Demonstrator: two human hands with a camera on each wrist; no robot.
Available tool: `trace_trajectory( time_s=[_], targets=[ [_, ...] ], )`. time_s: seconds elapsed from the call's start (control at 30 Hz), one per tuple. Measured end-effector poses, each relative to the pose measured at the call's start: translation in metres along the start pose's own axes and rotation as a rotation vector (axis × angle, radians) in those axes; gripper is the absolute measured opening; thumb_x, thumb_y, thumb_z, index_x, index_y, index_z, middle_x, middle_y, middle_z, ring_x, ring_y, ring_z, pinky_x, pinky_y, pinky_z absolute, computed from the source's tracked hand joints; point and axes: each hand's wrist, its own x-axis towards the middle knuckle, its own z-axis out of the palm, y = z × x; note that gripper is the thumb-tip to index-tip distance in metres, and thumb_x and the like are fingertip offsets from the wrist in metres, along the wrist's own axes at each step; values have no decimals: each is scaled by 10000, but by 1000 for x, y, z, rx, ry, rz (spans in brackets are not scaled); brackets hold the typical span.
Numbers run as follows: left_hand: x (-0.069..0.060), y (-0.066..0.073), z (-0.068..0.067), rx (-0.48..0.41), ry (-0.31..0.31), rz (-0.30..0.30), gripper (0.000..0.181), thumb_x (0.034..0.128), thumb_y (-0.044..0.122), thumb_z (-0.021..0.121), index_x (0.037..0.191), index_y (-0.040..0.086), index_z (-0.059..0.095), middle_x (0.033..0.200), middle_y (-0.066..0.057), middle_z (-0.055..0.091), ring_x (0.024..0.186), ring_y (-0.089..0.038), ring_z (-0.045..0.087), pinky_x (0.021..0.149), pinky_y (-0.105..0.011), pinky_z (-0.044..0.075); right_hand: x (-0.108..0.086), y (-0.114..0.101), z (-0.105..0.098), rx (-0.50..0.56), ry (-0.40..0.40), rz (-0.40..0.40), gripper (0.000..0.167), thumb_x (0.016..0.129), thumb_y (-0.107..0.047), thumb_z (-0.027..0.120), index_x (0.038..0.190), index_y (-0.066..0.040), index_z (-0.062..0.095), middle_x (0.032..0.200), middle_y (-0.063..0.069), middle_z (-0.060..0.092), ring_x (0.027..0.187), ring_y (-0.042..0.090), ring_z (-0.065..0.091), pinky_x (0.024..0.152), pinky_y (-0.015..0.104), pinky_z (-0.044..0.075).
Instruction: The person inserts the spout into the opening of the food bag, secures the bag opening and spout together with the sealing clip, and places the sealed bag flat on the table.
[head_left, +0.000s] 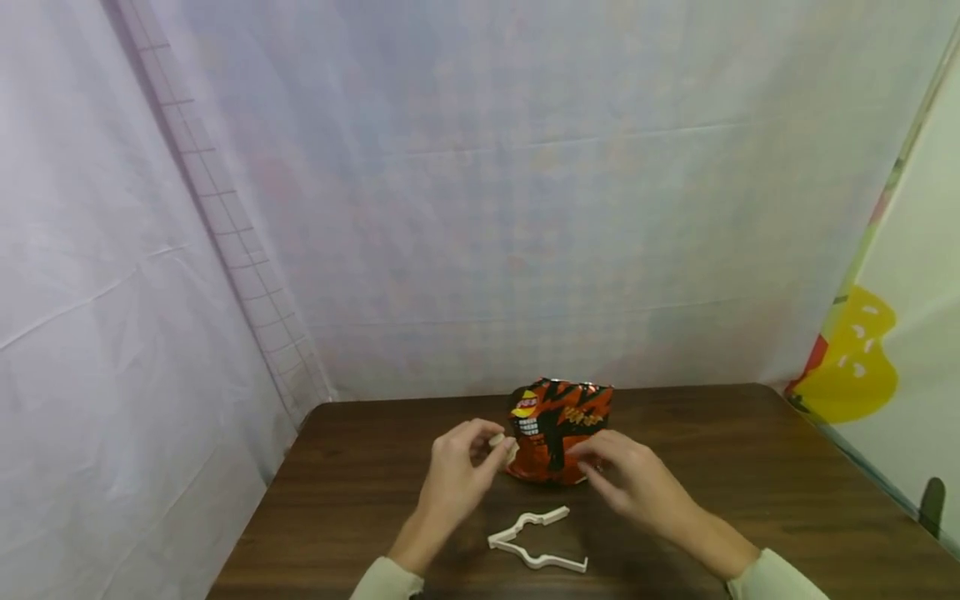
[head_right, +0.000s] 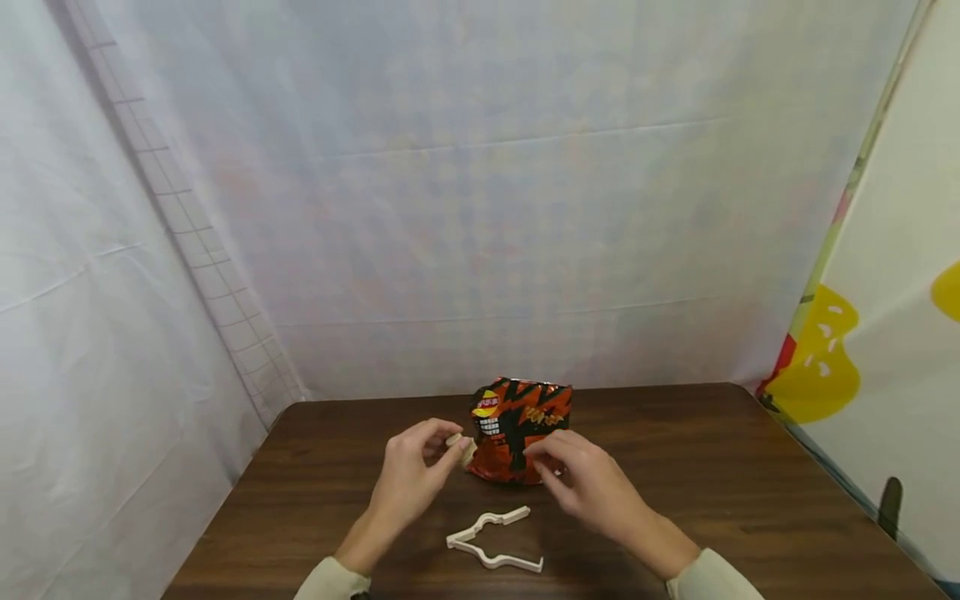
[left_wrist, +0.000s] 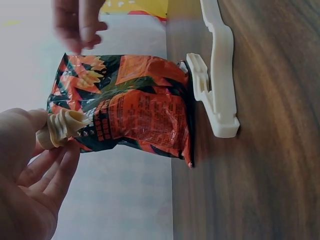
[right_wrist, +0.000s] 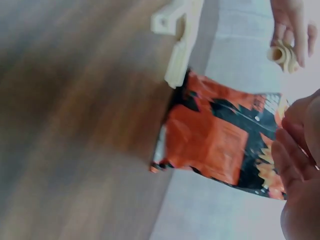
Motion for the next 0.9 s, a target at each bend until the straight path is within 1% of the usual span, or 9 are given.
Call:
trace_trajectory(
  time_s=[0.07, 0.1, 0.2, 0.27, 0.4, 0.5, 0.63, 0.77, 0.9],
  targets=[
    [1, -1, 0, 4, 11, 5, 159, 954, 153, 852, 1029, 36, 775, 966, -58, 788, 829, -124, 778, 711, -190, 646, 8, 4, -5, -20, 18, 10, 167, 988, -97, 795, 1147, -137, 769, 1090, -7, 783, 958, 102, 711, 838, 145, 573],
    [1, -2, 0, 8, 17, 9, 157, 955, 154, 851, 1027, 37, 774, 964, -56, 788, 829, -122, 777, 709, -193, 646, 13, 6, -8, -33, 27, 17, 183, 978, -83, 803, 1151, -133, 771, 1097, -11, 780, 970, 107, 710, 849, 135, 563],
    [3, -3, -1, 9, 21, 5, 158, 961, 161, 846, 1032, 39, 776, 973, -51, 791, 833, -118, 777, 710, -198, 648, 24, 11, -15, -66, 66, 26, 317, 874, 43, 851, 1143, -106, 777, 1106, -17, 767, 994, 127, 696, 861, 136, 531],
    [3, -5, -1, 3, 19, -6, 166, 961, 156, 845, 1040, 27, 777, 979, -54, 792, 836, -126, 779, 714, -206, 651, 30, 14, -18, -91, 101, 22, 348, 833, 73, 866, 1126, -96, 782, 1111, -9, 758, 1004, 138, 683, 866, 139, 515],
    [5, -7, -2, 3, 32, -33, 153, 954, 146, 851, 1039, 45, 776, 982, -51, 793, 847, -130, 782, 723, -208, 654, 40, 21, -19, -144, 182, -1, 322, 836, 65, 860, 1117, -73, 788, 1129, 50, 746, 1025, 191, 666, 879, 166, 507],
    [7, -9, -1, 9, 50, -41, 137, 957, 151, 849, 1044, 78, 771, 987, -47, 791, 860, -128, 784, 733, -202, 653, 45, 25, -18, -177, 225, 5, 305, 861, 46, 842, 1142, -56, 785, 1173, 98, 740, 1077, 246, 658, 916, 216, 504],
    [12, -11, -1, 1, 68, -43, 136, 971, 156, 835, 1063, 86, 765, 1004, -60, 789, 878, -146, 791, 753, -209, 658, 50, 30, -16, -181, 230, 36, 308, 896, 28, 821, 1193, -40, 777, 1227, 121, 741, 1139, 294, 651, 973, 318, 487],
    [16, -13, -1, 1, 86, -58, 150, 984, 168, 821, 1075, 63, 765, 1020, -72, 788, 892, -170, 800, 774, -209, 659, 52, 34, -15, -169, 215, 53, 338, 905, 22, 823, 1233, -44, 773, 1233, 127, 757, 1146, 313, 666, 985, 439, 498],
    [22, -14, 2, -16, 109, -103, 189, 990, 181, 816, 1098, 33, 769, 1058, -87, 790, 932, -190, 803, 803, -227, 664, 52, 37, -13, -161, 191, 91, 355, 922, 14, 816, 1265, -66, 767, 1218, 119, 772, 1135, 319, 683, 981, 535, 519]
  ],
)
